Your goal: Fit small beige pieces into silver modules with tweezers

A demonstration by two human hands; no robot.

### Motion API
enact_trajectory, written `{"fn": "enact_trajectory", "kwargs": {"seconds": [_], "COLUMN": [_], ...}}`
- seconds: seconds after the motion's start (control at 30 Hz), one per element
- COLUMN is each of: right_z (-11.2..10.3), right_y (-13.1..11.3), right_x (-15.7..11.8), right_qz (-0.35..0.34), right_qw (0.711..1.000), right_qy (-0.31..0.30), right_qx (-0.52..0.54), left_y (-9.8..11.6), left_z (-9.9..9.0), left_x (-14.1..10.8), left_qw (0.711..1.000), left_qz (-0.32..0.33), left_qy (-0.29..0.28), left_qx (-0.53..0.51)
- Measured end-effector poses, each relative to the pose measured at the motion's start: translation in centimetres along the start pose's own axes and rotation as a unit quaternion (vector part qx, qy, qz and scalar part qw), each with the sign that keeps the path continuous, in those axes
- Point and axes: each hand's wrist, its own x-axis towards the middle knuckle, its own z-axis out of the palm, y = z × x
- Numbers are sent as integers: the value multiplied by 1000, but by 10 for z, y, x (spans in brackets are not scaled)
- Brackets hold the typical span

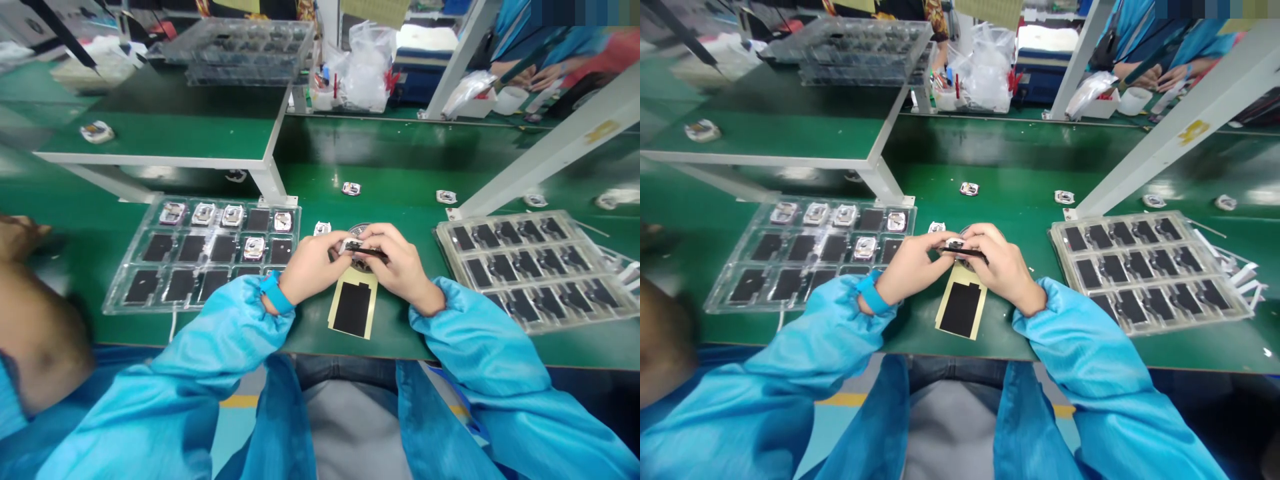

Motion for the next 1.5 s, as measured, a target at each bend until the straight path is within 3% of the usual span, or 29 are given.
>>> {"fn": "enact_trajectory", "kwargs": {"seconds": [0.13,0.27,0.37,0.53,0.63,0.77,0.83,0.93,0.97,1.03,1.1,1.17,1.23,1.37,1.5], "right_z": [-9,-16,-18,-20,-21,-20,-19,-21,-23,-26,-27,-27,-23,-15,-11], "right_y": [5,14,12,2,-3,-8,-11,-13,-14,-14,-12,-9,-4,3,6], "right_x": [2,4,6,8,7,0,-4,-11,-12,-14,-14,-13,-13,-16,-18], "right_qz": [56,124,120,105,122,211,255,287,290,283,252,207,173,167,191], "right_qw": [996,985,984,983,981,964,940,906,901,903,929,959,973,976,972], "right_qy": [69,84,118,149,137,33,-39,-120,-136,-154,-152,-138,-127,-119,-119], "right_qx": [-32,-86,-54,22,58,156,225,286,294,285,225,137,80,68,63], "left_y": [-11,-53,-79,-75,-66,-60,-55,-41,-35,-24,-17,-14,-16,-25,-27], "left_z": [-33,-53,-44,6,25,16,4,-12,-15,-17,-14,-8,0,13,18], "left_x": [45,122,168,188,187,180,164,119,101,63,32,9,-4,-12,-12], "left_qw": [992,970,948,912,905,929,959,985,970,913,868,853,870,912,902], "left_qz": [-9,-51,-141,-121,-148,-158,-169,-160,-164,-175,-182,-182,-172,-155,-198], "left_qy": [13,51,-19,-23,-70,-51,-38,-55,-96,-176,-223,-237,-226,-214,-206], "left_qx": [129,233,284,390,394,331,225,-39,-150,-324,-404,-427,-403,-313,-323]}}
